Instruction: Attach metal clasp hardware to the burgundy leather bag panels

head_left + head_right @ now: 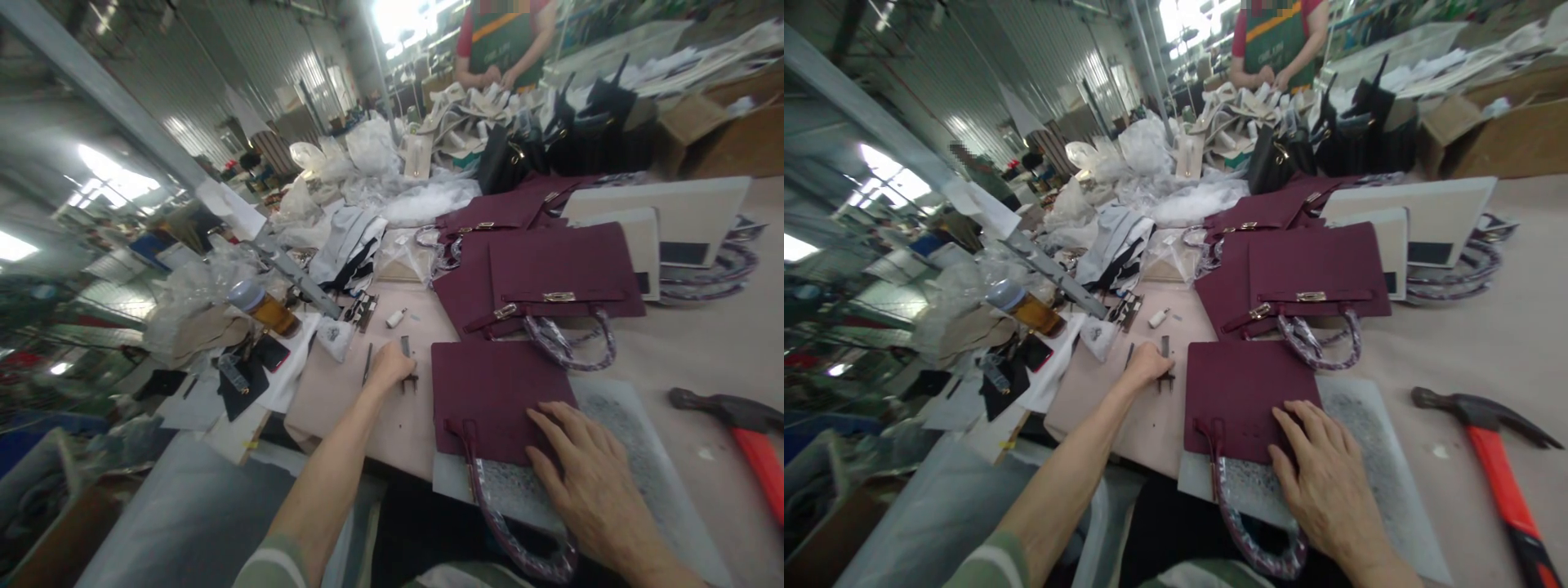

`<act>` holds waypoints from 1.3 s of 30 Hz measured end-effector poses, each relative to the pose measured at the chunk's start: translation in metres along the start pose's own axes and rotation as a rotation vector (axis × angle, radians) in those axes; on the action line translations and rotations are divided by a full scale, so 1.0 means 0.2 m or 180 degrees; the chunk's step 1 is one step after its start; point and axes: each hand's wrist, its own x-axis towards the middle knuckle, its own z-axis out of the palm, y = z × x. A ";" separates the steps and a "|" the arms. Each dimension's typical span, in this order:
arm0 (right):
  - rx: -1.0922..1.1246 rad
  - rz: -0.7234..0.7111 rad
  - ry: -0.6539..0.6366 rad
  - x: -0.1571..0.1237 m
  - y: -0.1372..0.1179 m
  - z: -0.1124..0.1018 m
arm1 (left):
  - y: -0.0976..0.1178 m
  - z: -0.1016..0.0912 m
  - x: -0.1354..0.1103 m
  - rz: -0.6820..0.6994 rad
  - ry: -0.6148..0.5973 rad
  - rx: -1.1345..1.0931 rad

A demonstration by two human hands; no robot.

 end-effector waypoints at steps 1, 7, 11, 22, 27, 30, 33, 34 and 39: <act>0.0001 -0.0007 0.0023 0.00 0.00 0.00 | 0.00 -0.01 0.00 0.0009 -0.0028 0.0016; -0.0071 -0.0152 0.0145 0.00 0.02 0.02 | -0.05 -0.07 -0.11 0.0151 0.0183 0.0113; -0.0073 -0.0167 0.0118 0.00 0.02 0.02 | -0.02 0.00 -0.23 0.0704 0.0513 0.0084; -0.0107 -0.0129 -0.0031 0.01 0.01 0.01 | 0.04 0.11 -0.29 0.0739 -0.0379 -0.1316; -0.0030 -0.0131 -0.0148 0.02 0.01 0.01 | 0.03 0.09 -0.31 0.0937 -0.0129 -0.1432; -0.0046 -0.0137 -0.0122 0.02 0.01 0.02 | -0.03 0.11 -0.30 0.1230 -0.0065 -0.1324; -0.0044 -0.0122 -0.0134 0.02 0.01 0.02 | -0.10 0.14 -0.29 0.1907 0.0020 -0.1280; -0.0044 -0.0134 -0.0143 0.02 0.01 0.02 | -0.11 0.14 -0.29 0.2038 0.0002 -0.1224; -0.0080 -0.0174 -0.0132 0.03 0.00 0.01 | -0.17 0.07 -0.28 0.2289 -0.0072 -0.0415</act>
